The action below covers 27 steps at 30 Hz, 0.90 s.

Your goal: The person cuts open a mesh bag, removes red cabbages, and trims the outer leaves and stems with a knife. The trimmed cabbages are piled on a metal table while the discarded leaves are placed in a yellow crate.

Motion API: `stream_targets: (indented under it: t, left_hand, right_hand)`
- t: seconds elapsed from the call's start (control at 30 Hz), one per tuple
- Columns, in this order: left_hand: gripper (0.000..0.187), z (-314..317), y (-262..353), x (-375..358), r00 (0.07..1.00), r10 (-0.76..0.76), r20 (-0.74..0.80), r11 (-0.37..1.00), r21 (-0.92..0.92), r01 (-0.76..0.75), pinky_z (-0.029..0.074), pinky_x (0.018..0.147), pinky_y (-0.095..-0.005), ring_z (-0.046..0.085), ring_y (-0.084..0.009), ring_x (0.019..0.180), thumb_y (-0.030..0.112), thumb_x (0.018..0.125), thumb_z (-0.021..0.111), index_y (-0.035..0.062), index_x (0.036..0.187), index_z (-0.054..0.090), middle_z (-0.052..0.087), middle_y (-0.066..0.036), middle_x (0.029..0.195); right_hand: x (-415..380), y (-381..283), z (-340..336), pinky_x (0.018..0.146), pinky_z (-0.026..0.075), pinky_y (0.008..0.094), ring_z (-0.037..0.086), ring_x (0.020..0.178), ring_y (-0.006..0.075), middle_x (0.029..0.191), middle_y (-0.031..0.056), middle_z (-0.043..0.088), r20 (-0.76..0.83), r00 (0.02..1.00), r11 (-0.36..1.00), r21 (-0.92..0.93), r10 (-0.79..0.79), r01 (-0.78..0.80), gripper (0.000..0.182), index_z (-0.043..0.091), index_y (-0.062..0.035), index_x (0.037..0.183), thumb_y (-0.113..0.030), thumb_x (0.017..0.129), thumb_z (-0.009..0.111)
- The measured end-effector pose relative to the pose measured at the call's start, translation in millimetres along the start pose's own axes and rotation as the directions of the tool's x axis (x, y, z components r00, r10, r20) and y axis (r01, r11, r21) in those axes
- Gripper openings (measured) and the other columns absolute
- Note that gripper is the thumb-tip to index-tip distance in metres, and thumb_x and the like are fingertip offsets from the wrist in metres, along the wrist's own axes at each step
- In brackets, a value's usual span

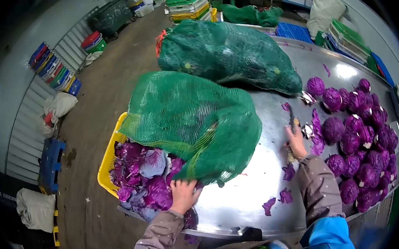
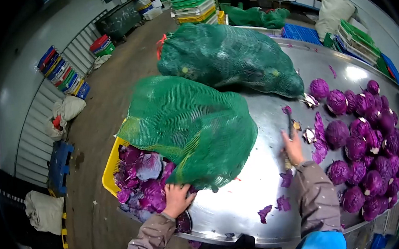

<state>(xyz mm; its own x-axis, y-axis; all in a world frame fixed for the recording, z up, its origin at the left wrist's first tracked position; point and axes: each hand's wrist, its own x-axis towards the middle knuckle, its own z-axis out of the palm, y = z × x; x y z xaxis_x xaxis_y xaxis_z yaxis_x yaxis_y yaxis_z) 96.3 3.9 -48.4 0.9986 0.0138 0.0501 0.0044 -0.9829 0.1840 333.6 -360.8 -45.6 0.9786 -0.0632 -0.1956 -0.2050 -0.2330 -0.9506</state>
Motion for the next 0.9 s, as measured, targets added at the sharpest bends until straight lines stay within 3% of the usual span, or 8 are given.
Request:
stream_targets:
  t: [0.23,0.3,0.37,0.47,0.6,0.7,0.77,0.9]
  left_hand:
    - [0.016,-97.6,-121.4,8.5,0.872,-0.397,0.287,0.352,-0.83,0.433,0.054,0.06,-0.0258,0.065,-0.0164,0.069,0.003,0.082,0.054,-0.0055,0.094,0.061,0.064,-0.009,0.084]
    - [0.013,-141.5,-158.6,24.8,0.852,-0.523,0.015,0.316,-0.925,0.21,0.051,0.055,-0.0225,0.06,-0.0125,0.069,0.003,0.084,0.05,-0.0015,0.092,0.06,0.061,-0.006,0.081]
    - [0.023,-175.0,-182.1,52.3,0.742,-0.634,-0.219,0.49,-0.856,0.166,0.048,0.055,-0.0212,0.058,-0.0108,0.072,0.01,0.086,0.056,0.0016,0.108,0.056,0.06,-0.006,0.089]
    - [0.071,-201.3,-165.5,98.5,0.868,-0.332,-0.37,0.741,-0.672,-0.004,0.036,0.101,-0.0385,0.042,-0.0282,0.121,0.015,0.079,0.066,0.0084,0.14,0.031,0.04,-0.018,0.134]
    - [0.111,-121.3,-141.9,134.6,0.995,-0.099,0.003,0.972,-0.213,0.097,0.035,0.102,-0.0484,0.032,-0.0504,0.125,0.042,0.055,0.085,0.0139,0.143,0.022,0.014,-0.034,0.142]
    - [0.058,-73.8,-159.1,118.9,0.913,-0.102,0.396,0.989,-0.058,0.135,0.046,0.087,-0.0458,0.056,-0.0421,0.1,0.03,0.072,0.073,0.0062,0.12,0.052,0.059,-0.025,0.104]
    - [0.028,-88.5,-166.3,117.2,0.93,-0.151,0.334,0.988,0.062,0.138,0.049,0.076,-0.0456,0.06,-0.0392,0.088,0.023,0.075,0.066,0.0029,0.095,0.063,0.063,-0.022,0.085]
    - [0.013,-211.9,-151.6,156.0,0.848,0.104,-0.519,0.994,0.038,-0.099,0.047,0.058,-0.0466,0.059,-0.0403,0.07,0.01,0.082,0.052,-0.0001,0.08,0.059,0.061,-0.022,0.077]
  right_hand:
    - [-17.3,6.5,247.0,0.074,0.049,0.0332,0.059,0.084,0.0252,0.104,0.0156,0.061,0.317,0.919,0.954,0.258,-0.233,0.153,0.043,0.05,0.003,0.12,-0.003,0.078,0.057]
    - [-104.9,-64.4,243.3,0.069,0.047,0.0358,0.059,0.078,0.0249,0.086,0.016,0.063,0.544,0.754,0.835,0.551,-0.369,0.01,0.024,0.06,0.0058,0.094,0.003,0.072,0.051]
    - [-159.6,-122.9,221.8,0.056,0.042,0.0426,0.054,0.063,0.0327,0.067,0.0176,0.05,0.751,0.289,0.649,0.236,-0.594,0.723,0.02,0.044,0.0003,0.071,-0.005,0.066,0.063]
    - [-220.0,-111.6,217.4,0.069,0.05,0.0449,0.061,0.075,0.0374,0.078,0.0221,0.061,0.97,-0.141,0.799,0.242,-0.197,0.55,0.049,0.052,-0.004,0.121,-0.011,0.074,0.061]
    - [-220.7,-115.0,181.2,0.075,0.049,0.0437,0.06,0.089,0.0364,0.095,0.022,0.061,0.977,-0.05,0.788,-0.136,0.206,0.6,0.05,0.047,-0.0065,0.124,-0.013,0.077,0.062]
    - [-187.4,-88.2,138.0,0.072,0.05,0.0413,0.062,0.08,0.0357,0.09,0.0203,0.061,0.878,0.407,0.85,-0.002,-0.251,0.527,0.061,0.036,-0.0089,0.13,-0.018,0.078,0.066]
    - [-159.6,-112.2,108.1,0.063,0.05,0.0409,0.062,0.067,0.0349,0.076,0.0192,0.062,0.602,0.799,0.785,-0.494,-0.001,0.373,0.082,0.025,-0.0058,0.135,-0.026,0.072,0.073]
    - [-85.0,-119.0,96.0,0.053,0.045,0.0396,0.056,0.053,0.0261,0.059,0.0163,0.057,0.688,0.72,0.733,-0.533,0.085,0.423,0.035,0.063,0.0021,0.081,-0.03,0.071,0.071]
